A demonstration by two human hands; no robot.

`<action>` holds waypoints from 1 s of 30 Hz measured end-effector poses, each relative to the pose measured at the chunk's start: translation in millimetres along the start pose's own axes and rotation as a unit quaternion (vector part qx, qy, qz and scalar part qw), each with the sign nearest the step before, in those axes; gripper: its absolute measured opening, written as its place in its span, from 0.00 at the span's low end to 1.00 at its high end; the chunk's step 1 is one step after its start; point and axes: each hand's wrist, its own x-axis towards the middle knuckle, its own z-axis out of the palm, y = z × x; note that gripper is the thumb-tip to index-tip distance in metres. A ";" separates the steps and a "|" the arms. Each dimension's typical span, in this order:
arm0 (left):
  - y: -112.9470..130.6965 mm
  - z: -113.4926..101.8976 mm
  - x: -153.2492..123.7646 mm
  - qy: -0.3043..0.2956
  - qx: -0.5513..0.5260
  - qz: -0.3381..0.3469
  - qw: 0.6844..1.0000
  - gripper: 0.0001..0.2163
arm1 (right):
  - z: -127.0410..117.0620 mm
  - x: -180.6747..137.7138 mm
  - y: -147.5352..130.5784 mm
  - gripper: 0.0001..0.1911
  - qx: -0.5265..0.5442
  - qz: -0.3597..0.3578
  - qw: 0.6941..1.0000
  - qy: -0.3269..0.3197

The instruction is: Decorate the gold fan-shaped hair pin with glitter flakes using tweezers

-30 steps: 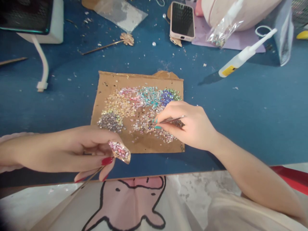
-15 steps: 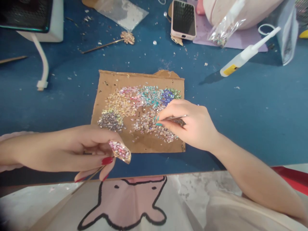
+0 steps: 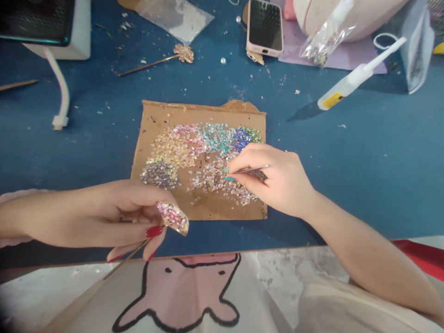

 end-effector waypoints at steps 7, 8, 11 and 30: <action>-0.8 -1.6 0.3 -0.008 -0.013 0.006 1.000 0.10 | 1.7 1.1 -0.3 0.05 0.004 0.000 1.000 0.001; -0.4 -2.0 0.5 -0.013 -0.014 0.002 1.000 0.10 | 1.6 1.0 -0.5 0.05 0.003 0.000 1.000 0.002; 3.0 -2.2 1.5 -0.003 -0.012 -0.032 0.999 0.09 | 0.1 0.5 -1.4 0.06 0.004 -0.003 1.000 0.003; 10.2 4.7 7.2 0.070 -0.051 -0.109 0.990 0.05 | -2.9 -2.9 -34.0 0.08 0.129 -0.164 0.978 -0.022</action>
